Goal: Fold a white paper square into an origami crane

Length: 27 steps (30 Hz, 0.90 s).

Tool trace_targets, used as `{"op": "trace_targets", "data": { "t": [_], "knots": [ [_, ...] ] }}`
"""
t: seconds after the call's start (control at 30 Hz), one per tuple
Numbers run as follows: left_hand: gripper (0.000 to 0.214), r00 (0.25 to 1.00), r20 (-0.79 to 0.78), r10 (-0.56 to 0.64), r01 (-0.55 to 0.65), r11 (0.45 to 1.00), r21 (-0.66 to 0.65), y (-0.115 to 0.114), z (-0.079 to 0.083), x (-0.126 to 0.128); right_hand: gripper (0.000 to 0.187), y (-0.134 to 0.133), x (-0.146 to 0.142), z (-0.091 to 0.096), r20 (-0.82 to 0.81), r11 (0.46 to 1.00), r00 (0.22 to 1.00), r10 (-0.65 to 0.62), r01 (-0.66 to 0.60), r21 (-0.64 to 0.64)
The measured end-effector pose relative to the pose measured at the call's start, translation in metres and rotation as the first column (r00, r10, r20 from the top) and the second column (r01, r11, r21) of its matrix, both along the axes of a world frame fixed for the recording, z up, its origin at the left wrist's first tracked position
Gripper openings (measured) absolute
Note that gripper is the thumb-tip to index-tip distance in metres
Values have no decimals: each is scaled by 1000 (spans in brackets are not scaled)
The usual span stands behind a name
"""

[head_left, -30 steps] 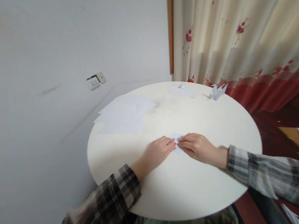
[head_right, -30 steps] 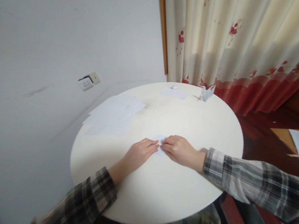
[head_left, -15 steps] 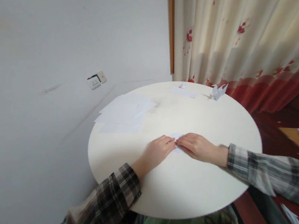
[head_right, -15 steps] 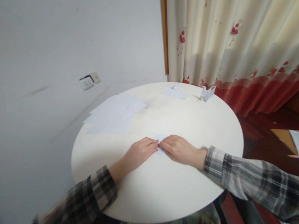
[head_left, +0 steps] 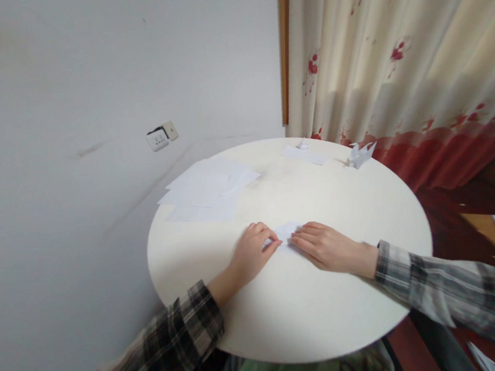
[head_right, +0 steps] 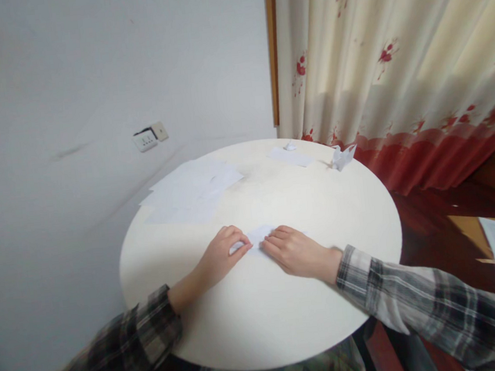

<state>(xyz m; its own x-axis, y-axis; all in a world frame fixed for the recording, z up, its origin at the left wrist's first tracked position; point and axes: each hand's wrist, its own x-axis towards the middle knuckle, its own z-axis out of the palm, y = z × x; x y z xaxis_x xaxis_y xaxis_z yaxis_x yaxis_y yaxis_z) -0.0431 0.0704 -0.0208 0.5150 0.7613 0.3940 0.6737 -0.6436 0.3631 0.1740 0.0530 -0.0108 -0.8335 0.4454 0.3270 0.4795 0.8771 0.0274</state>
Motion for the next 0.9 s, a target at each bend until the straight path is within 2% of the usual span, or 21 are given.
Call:
{"op": "trace_targets", "data": {
  "t": [0.13, 0.23, 0.33, 0.53, 0.77, 0.9],
  "knots": [
    [25, 996, -62, 62, -72, 983, -170, 3, 6, 10, 22, -3, -1, -1, -29, 1000, 1000, -4, 4, 3],
    [26, 984, -146, 98, -137, 947, -291, 1, 14, 18, 22, -7, -3, -1, -24, 1000, 1000, -9, 9, 8],
    [25, 965, -227, 130, -194, 939, -284, -1, 18, 21, 22, -11, -5, -1, -12, 1000, 1000, -20, 20, 8],
    [29, 958, -252, 137, -173, 977, -126, 0, 12, 15, 27, -12, -6, -5, -8, 997, 998, -70, 70, 14],
    [18, 978, -170, 122, -162, 955, -248, -3, 9, 11, 31, -8, -2, -8, -49, 998, 997, -62, 61, -17],
    [21, 977, -173, 124, -170, 943, -287, -3, 11, 13, 31, -10, -2, -8, -54, 998, 996, -67, 66, -13]
  ]
}}
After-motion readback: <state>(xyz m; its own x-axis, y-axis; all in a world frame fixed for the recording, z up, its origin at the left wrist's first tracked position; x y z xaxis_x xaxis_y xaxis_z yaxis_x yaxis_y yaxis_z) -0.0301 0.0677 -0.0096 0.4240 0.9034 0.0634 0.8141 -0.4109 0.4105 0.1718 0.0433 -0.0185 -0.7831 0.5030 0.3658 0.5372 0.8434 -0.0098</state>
